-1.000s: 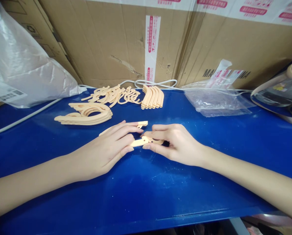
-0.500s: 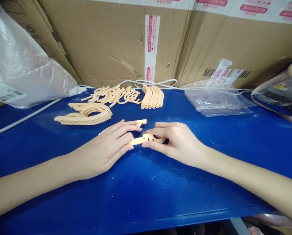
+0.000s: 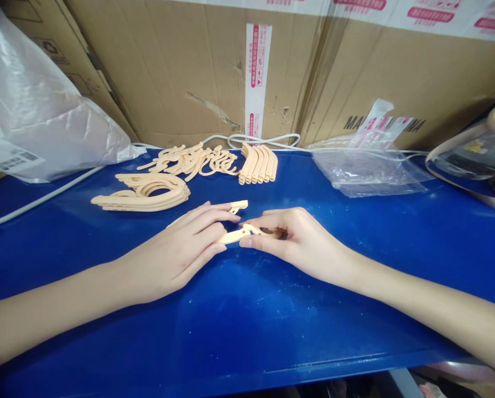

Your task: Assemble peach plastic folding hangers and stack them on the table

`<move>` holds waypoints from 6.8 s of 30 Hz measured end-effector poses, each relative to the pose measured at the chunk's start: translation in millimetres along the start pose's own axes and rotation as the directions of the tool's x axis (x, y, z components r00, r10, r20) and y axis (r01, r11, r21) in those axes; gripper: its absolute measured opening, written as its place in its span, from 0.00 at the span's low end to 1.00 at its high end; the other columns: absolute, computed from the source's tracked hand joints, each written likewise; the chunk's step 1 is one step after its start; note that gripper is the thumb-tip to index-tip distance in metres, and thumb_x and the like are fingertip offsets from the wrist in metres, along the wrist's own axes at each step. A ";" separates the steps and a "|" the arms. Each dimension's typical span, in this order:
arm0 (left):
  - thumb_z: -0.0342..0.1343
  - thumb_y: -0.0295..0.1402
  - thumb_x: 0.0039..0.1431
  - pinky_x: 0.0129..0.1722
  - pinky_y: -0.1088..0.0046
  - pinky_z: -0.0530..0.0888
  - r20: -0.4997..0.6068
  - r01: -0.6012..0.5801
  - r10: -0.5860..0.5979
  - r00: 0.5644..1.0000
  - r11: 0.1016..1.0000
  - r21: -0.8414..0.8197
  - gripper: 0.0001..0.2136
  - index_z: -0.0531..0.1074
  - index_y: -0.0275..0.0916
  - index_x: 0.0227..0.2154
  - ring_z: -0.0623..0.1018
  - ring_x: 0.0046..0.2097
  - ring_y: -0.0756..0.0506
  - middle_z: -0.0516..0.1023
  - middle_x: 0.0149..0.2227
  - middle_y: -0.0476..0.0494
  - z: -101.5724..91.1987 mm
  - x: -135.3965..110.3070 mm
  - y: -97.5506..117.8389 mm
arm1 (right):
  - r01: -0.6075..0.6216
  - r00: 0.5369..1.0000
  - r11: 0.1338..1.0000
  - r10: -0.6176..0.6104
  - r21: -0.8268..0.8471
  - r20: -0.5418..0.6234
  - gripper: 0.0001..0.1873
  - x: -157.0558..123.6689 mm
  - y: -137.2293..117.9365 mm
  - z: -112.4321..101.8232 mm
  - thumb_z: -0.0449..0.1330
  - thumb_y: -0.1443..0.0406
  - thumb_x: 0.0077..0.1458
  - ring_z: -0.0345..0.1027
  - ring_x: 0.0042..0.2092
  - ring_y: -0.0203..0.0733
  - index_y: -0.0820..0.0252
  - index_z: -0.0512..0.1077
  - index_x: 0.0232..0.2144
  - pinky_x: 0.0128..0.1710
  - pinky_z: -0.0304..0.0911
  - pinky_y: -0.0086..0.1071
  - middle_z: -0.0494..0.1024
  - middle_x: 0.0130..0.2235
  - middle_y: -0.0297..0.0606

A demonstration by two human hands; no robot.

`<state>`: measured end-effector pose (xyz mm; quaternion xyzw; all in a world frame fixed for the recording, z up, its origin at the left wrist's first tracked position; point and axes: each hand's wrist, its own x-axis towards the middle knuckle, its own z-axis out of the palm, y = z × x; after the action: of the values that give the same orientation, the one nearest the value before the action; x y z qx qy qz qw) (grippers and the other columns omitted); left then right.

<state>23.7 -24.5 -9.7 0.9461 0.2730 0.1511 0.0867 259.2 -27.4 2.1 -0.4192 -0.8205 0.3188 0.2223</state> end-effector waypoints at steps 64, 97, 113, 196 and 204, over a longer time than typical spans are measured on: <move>0.37 0.33 0.71 0.63 0.48 0.61 -0.054 0.010 -0.006 0.999 0.997 0.080 0.15 0.69 0.34 0.42 0.63 0.64 0.37 0.67 0.60 0.34 1.0 -2.6 3.0 | 0.272 0.944 0.661 -0.323 -0.699 0.062 0.24 -4.3 2.7 5.0 0.39 0.56 0.70 0.71 0.25 0.36 0.62 0.71 0.38 0.21 0.55 0.30 0.78 0.30 0.37; 0.37 0.33 0.71 0.62 0.49 0.63 -0.076 -0.019 0.027 0.997 0.994 0.107 0.15 0.69 0.33 0.42 0.65 0.63 0.37 0.71 0.55 0.34 2.5 -3.2 2.3 | 0.292 0.898 0.653 -0.439 -0.699 -0.035 0.18 -4.8 4.7 4.9 0.50 0.58 0.66 0.65 0.24 0.31 0.62 0.75 0.39 0.22 0.50 0.29 0.70 0.24 0.32; 0.38 0.33 0.71 0.62 0.48 0.62 -0.073 -0.021 0.029 0.997 0.995 0.100 0.15 0.69 0.33 0.44 0.65 0.63 0.37 0.70 0.57 0.34 2.0 -3.4 0.7 | 0.256 0.945 0.803 -0.326 -0.538 -0.036 0.18 -4.7 1.9 1.9 0.51 0.56 0.65 0.65 0.25 0.31 0.61 0.76 0.39 0.25 0.54 0.27 0.72 0.26 0.33; 0.38 0.32 0.71 0.64 0.50 0.60 -0.043 -0.001 0.003 0.999 0.998 0.063 0.15 0.70 0.33 0.42 0.63 0.64 0.38 0.67 0.59 0.34 3.1 -2.5 0.0 | 0.252 0.902 0.712 -0.418 -0.656 -0.107 0.15 -7.0 4.5 8.4 0.53 0.59 0.64 0.64 0.25 0.32 0.59 0.77 0.42 0.24 0.53 0.28 0.70 0.26 0.32; 0.37 0.33 0.71 0.63 0.49 0.61 -0.043 -0.008 0.012 0.999 0.996 0.084 0.16 0.70 0.34 0.41 0.64 0.63 0.37 0.68 0.58 0.34 2.3 -2.6 -0.3 | 0.266 0.908 0.739 -0.407 -0.619 -0.096 0.15 -5.7 5.5 8.0 0.53 0.60 0.65 0.64 0.24 0.32 0.60 0.77 0.42 0.23 0.53 0.28 0.71 0.25 0.33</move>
<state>22.3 -25.9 -12.6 0.9468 0.2762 0.1605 0.0403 260.3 -32.4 -7.9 -0.3444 -0.9100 -0.0490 0.2256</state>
